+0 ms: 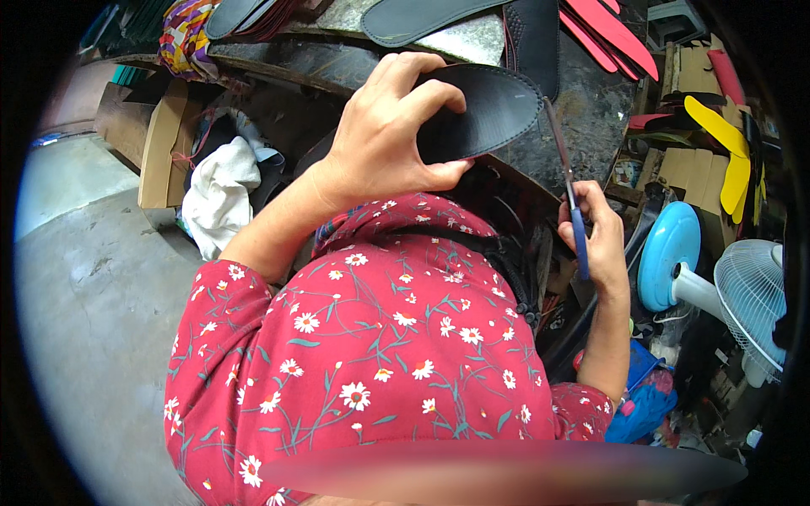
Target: The person uses scissors to cut black and pink insole-shaped materials on a workbench. They repeatedly pick up a black insole, align it with a pink insole, and trim the pink material to match the black shape. The person stacks the trimmed pieces on the table.
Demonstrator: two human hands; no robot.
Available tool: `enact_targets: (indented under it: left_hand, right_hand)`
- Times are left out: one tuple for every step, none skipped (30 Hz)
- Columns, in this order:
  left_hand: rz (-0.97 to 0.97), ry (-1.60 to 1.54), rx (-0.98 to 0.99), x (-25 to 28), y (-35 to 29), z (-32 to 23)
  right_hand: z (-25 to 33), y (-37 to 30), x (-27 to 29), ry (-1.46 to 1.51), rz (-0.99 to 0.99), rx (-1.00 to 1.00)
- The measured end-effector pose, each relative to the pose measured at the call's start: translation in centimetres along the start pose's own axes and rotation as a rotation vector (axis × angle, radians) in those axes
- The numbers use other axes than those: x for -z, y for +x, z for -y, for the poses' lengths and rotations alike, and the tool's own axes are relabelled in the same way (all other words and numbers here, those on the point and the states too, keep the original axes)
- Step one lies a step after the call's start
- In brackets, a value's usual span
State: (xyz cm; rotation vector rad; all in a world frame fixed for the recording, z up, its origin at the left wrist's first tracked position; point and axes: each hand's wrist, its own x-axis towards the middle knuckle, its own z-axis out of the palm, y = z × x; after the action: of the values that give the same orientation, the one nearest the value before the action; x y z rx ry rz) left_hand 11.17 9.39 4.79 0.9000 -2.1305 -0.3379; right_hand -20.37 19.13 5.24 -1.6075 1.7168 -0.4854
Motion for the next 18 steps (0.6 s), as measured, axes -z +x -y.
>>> enact_targets:
  left_hand:
    - [-0.012,-0.007,0.001,-0.1,0.0,-0.1]
    - [-0.021,-0.015,0.01,-0.2,0.0,-0.2]
    - [-0.023,-0.022,0.02,-0.2,-0.1,-0.3]
    - [-0.028,-0.024,0.025,-0.3,-0.1,-0.4]
    - [-0.033,-0.026,0.03,-0.3,-0.1,-0.5]
    - [-0.042,-0.045,0.041,-0.4,-0.2,-0.5]
    - [-0.049,-0.056,0.047,-0.5,-0.2,-0.5]
    - [-0.054,-0.067,0.053,-0.5,-0.3,-0.5]
    - [-0.062,-0.072,0.058,-0.6,-0.3,-0.5]
    - [-0.066,-0.075,0.067,-0.6,-0.3,-0.5]
    - [-0.073,-0.071,0.073,-0.7,-0.2,-0.4]
    - [-0.082,-0.066,0.078,-0.7,-0.2,-0.4]
    - [-0.082,-0.068,0.088,-0.7,-0.1,-0.3]
    - [-0.083,-0.069,0.099,-0.6,0.0,-0.2]
    - [-0.083,-0.071,0.112,-0.5,0.1,-0.1]
    - [-0.061,-0.113,0.143,-0.4,0.2,0.1]
    - [-0.037,-0.156,0.175,-0.3,0.3,0.2]
    - [-0.009,-0.198,0.211,-0.2,0.4,0.2]
  right_hand:
    - [0.1,0.1,-0.4,-0.047,-0.045,0.088]
    - [0.2,0.1,-0.5,-0.028,-0.044,0.089]
    - [0.3,0.1,-0.6,-0.01,-0.043,0.091]
    - [0.4,0.1,-0.7,0.008,-0.045,0.103]
    - [0.5,0.1,-0.7,0.026,-0.048,0.116]
    - [0.6,0.0,-0.8,0.046,-0.048,0.129]
    - [0.7,-0.1,-0.8,0.19,-0.003,0.075]
    - [0.8,-0.2,-0.9,0.333,0.044,0.02]
    - [0.8,-0.3,-0.9,0.477,0.092,-0.036]
    - [0.8,-0.3,-0.9,0.593,0.15,-0.082]
    - [0.8,-0.3,-0.9,0.626,0.115,-0.084]
    - [0.8,-0.2,-0.9,0.668,0.074,-0.069]
    - [0.8,0.0,-0.9,0.709,0.041,-0.068]
    - [0.9,0.1,-0.7,0.617,-0.041,-0.095]
    - [1.1,0.4,-0.2,0.301,-0.114,-0.058]
    - [1.3,0.5,0.1,-0.056,-0.251,0.202]
    - [1.6,0.6,0.6,-0.437,-0.402,0.418]
    - [1.9,0.7,1.0,-0.522,-0.42,0.429]
